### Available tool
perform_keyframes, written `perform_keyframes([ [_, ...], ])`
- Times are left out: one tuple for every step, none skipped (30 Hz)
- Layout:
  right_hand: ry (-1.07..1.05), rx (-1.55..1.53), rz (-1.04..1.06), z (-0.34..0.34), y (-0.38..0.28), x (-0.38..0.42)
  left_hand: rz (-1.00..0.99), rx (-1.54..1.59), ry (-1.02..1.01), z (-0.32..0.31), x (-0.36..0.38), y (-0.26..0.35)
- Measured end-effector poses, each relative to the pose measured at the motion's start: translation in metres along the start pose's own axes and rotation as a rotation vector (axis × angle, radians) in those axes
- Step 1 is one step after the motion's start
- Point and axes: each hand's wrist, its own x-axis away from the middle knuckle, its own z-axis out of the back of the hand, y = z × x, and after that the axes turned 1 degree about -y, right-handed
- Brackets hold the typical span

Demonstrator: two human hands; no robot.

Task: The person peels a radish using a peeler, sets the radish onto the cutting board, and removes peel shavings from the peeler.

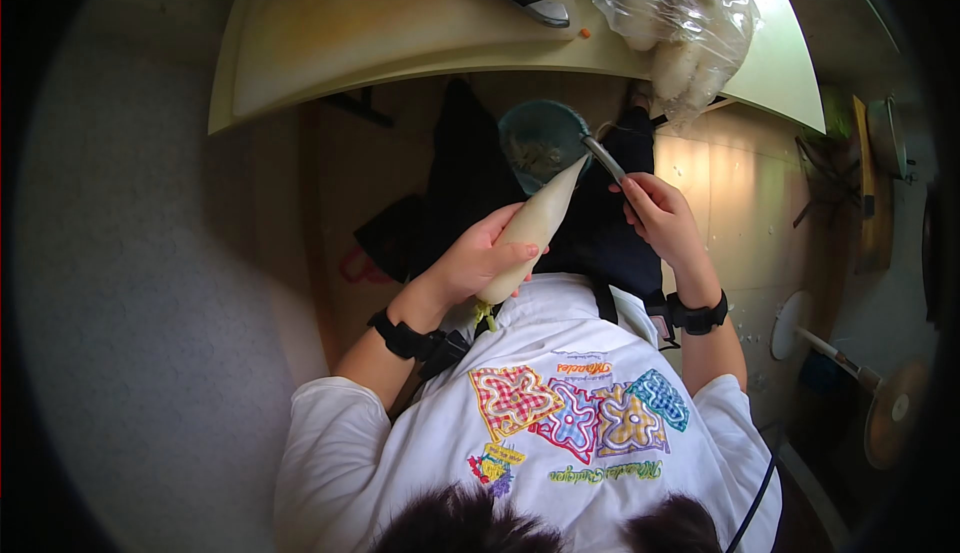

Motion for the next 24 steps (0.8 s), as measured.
perform_keyframes([
  [0.001,0.001,0.0,0.0,-0.001,0.001,0.0,0.0,-0.001,-0.001,0.0,0.0],
  [0.003,-0.004,0.003,-0.001,-0.002,0.0,0.0,0.007,-0.001,0.0,0.0,0.0],
  [0.005,-0.009,0.005,-0.001,-0.002,0.0,0.0,0.015,-0.001,0.0,0.0,0.0],
  [0.004,-0.009,0.005,-0.001,-0.002,0.0,0.0,0.015,0.0,0.0,0.001,0.0],
  [0.009,-0.007,0.024,-0.001,-0.001,-0.001,-0.006,0.013,0.0,0.0,0.001,0.001],
  [0.015,-0.004,0.044,0.0,0.0,-0.002,-0.012,0.01,0.0,-0.001,0.001,0.002],
  [0.015,-0.005,0.044,0.003,0.003,-0.005,-0.012,0.009,0.0,-0.001,0.002,0.003],
  [0.076,-0.058,0.034,0.007,0.008,-0.008,0.007,0.0,0.005,-0.001,0.003,0.005],
  [0.139,-0.11,0.024,0.01,0.01,-0.011,0.027,-0.01,0.01,-0.001,0.003,0.006],
  [0.197,-0.109,-0.003,0.014,0.005,-0.01,0.028,-0.011,0.009,-0.001,0.004,0.006],
  [0.22,-0.125,-0.011,0.02,0.007,-0.012,0.018,-0.009,0.001,-0.001,0.004,0.006],
  [0.216,-0.116,-0.014,0.022,0.008,-0.012,0.01,-0.006,-0.004,0.0,0.005,0.006],
  [0.214,-0.108,-0.018,0.023,0.008,-0.012,0.011,-0.006,-0.002,0.002,0.005,0.004],
  [0.214,-0.109,-0.018,0.023,0.008,-0.012,0.005,-0.003,0.016,0.003,0.005,0.001],
  [0.188,-0.13,-0.006,0.023,0.009,-0.011,0.0,0.0,0.03,0.003,0.004,0.0],
  [0.162,-0.151,0.007,0.024,0.009,-0.01,0.001,-0.001,0.026,0.002,0.004,0.001],
  [0.163,-0.152,0.007,0.024,0.009,-0.01,0.005,0.002,0.025,0.001,0.004,0.002],
  [0.175,-0.145,0.01,0.025,0.01,-0.01,0.008,0.005,0.025,0.001,0.005,0.003],
  [0.187,-0.138,0.012,0.026,0.01,-0.012,0.01,0.005,0.027,0.001,0.005,0.002],
  [0.187,-0.139,0.011,0.028,0.012,-0.013,0.014,0.001,0.025,0.002,0.004,0.002],
  [0.209,-0.147,0.003,0.03,0.013,-0.014,0.018,-0.003,0.022,0.002,0.004,0.002],
  [0.232,-0.155,-0.004,0.033,0.013,-0.015,0.019,-0.004,0.022,0.002,0.004,0.002],
  [0.232,-0.157,-0.003,0.035,0.014,-0.015,0.026,-0.002,0.03,0.003,0.005,0.002],
  [0.268,-0.22,-0.007,0.038,0.015,-0.016,0.034,0.0,0.037,0.004,0.005,0.002],
])
